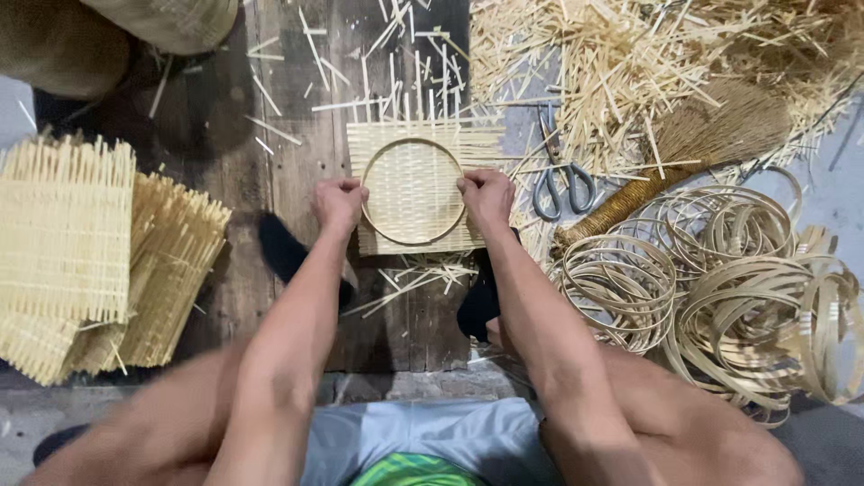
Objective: The person weaves bamboo strips into a flat square, places a circular template over the weave, and trims the protruding strips with shears to create a round insert.
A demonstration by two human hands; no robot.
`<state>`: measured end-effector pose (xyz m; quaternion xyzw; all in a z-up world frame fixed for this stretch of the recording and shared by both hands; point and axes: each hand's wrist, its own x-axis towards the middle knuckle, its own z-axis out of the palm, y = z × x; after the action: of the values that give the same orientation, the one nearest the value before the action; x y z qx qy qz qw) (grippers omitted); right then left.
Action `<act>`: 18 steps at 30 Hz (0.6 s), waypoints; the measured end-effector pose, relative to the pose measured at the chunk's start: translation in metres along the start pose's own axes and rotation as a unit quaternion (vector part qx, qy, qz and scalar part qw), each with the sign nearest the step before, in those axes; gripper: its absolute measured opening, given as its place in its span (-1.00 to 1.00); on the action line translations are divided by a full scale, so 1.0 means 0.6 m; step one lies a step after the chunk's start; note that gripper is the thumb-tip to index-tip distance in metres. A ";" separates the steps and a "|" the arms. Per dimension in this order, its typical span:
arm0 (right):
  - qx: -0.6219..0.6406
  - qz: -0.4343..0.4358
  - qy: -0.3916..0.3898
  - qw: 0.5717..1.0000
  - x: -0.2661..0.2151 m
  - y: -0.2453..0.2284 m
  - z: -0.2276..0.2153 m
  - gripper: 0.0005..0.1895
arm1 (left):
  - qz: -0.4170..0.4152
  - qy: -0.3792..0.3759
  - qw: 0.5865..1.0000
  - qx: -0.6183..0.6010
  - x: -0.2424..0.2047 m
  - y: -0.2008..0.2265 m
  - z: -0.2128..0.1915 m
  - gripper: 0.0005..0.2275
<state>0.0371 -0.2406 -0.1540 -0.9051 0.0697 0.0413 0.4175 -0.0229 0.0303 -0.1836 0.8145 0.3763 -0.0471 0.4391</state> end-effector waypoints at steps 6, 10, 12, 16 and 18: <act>0.005 0.062 -0.056 0.996 0.003 0.001 -0.002 -0.79 | 0.010 0.016 1.000 -0.022 0.034 -0.058 0.039 -0.81; -0.012 0.036 -0.034 0.999 0.007 0.001 0.003 -0.78 | 0.010 0.001 0.999 -0.051 0.051 -0.089 0.047 -0.81; -0.011 0.029 -0.030 0.999 0.005 0.003 0.004 -0.79 | 0.023 -0.020 0.992 -0.125 0.051 -0.093 0.055 -0.83; 0.022 0.022 -0.042 0.999 0.005 0.007 0.002 -0.78 | 0.010 -0.019 0.992 -0.126 0.043 -0.082 0.050 -0.83; 0.017 0.019 -0.054 0.998 0.011 0.010 -0.003 -0.77 | -0.005 -0.005 0.998 -0.063 0.036 -0.073 0.050 -0.85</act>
<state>0.0426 -0.2461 -0.1581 -0.8928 0.0648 0.0963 0.4353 -0.0282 0.0345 -0.2407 0.7832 0.3804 -0.0292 0.4910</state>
